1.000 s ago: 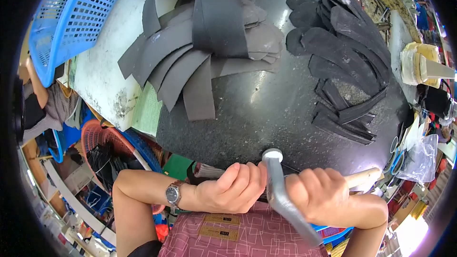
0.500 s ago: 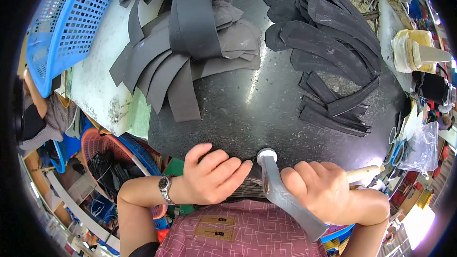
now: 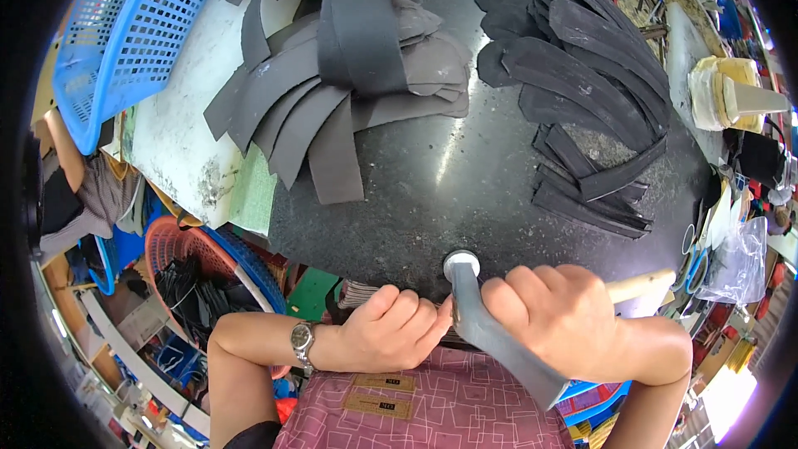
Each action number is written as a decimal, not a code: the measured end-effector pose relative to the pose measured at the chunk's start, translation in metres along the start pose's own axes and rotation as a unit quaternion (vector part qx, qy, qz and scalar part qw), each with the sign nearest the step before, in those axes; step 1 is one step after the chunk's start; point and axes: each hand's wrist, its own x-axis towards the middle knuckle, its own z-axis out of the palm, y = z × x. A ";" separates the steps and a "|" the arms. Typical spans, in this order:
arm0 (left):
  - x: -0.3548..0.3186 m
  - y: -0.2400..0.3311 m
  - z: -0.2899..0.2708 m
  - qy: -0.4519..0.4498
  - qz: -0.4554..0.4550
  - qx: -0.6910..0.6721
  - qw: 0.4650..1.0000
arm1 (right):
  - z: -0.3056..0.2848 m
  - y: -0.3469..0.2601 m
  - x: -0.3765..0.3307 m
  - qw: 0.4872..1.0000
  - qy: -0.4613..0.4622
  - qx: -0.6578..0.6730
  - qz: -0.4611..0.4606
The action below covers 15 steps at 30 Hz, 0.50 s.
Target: Hammering and flattening material strips for shoe manufacturing on a workbench.
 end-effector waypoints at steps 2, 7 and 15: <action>-0.001 0.004 0.000 -0.017 0.008 0.016 1.000 | 0.000 -0.001 0.000 0.999 0.020 0.034 0.008; 0.002 0.001 -0.002 -0.042 0.088 0.053 0.994 | 0.000 -0.008 -0.009 0.998 -0.059 0.027 -0.010; 0.033 -0.013 -0.007 0.026 -0.171 -0.049 0.984 | 0.011 0.002 -0.051 0.985 -0.021 0.115 0.126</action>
